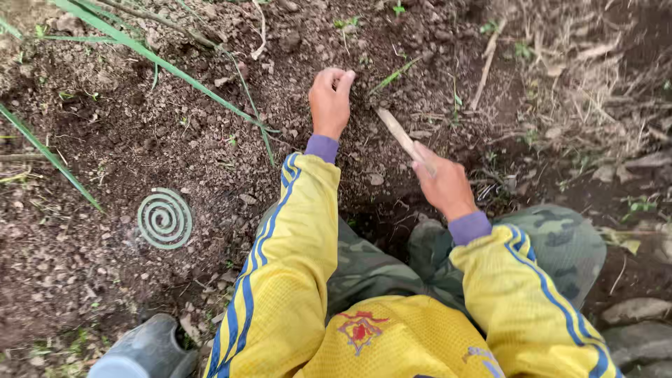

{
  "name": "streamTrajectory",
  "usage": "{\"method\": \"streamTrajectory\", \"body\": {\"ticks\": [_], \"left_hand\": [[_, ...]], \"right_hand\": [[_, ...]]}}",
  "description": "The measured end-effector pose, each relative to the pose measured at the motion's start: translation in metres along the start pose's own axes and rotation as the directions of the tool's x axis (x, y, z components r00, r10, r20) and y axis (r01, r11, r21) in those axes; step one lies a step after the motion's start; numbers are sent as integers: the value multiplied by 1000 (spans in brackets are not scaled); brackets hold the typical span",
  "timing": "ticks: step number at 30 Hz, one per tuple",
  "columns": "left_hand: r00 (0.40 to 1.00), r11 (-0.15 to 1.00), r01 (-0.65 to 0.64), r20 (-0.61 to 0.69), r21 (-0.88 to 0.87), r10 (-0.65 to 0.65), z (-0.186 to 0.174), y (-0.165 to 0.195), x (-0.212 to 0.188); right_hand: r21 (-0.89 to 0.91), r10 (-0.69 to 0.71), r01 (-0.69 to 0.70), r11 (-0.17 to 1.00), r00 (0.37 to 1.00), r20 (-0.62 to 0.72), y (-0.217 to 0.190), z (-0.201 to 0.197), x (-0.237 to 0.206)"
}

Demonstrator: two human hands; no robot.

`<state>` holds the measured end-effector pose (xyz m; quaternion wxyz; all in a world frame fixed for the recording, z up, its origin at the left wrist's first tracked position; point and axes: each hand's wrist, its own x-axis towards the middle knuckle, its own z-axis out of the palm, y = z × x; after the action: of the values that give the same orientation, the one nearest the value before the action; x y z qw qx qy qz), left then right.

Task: The person sits on the ground beside a tilled garden bed and removes weeds. They use a wooden stick to loosen soil and pry weeds, pull the weeds and debris by hand, and place the cleared weeds aside as they work along the bed.

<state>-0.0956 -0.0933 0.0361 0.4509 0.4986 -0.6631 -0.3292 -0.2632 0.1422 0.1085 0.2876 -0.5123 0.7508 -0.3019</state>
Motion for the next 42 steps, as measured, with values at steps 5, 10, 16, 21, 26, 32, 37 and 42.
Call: {"method": "streamTrajectory", "body": {"ticks": [5,10,16,21,26,32,37,42], "left_hand": [[999,998,-23,-35,-55,21,-6,4,6],[981,961,185,90,-207,-169,-11,4,11],[982,929,176,128,-326,-141,-15,7,15],[895,717,444,241,-537,-375,-25,13,22],[924,649,382,244,-658,-296,-51,18,32],[891,531,439,272,-725,-364,-85,22,25],[898,654,411,159,-635,-410,-100,7,4],[909,728,370,64,-578,-411,-111,-10,-24]], "right_hand": [[15,45,-45,999,999,26,47,9,7],[50,-151,154,987,987,-52,64,18,10],[-1,14,-14,1000,1000,3,36,8,4],[-161,133,-127,979,991,33,-7,-29,-18],[-213,165,-155,965,986,28,-40,-58,-34],[-258,86,-70,964,995,53,-50,-86,-43],[-248,51,-20,969,991,121,-51,-92,-72],[-358,68,-9,934,986,151,-63,-77,-89]]}}
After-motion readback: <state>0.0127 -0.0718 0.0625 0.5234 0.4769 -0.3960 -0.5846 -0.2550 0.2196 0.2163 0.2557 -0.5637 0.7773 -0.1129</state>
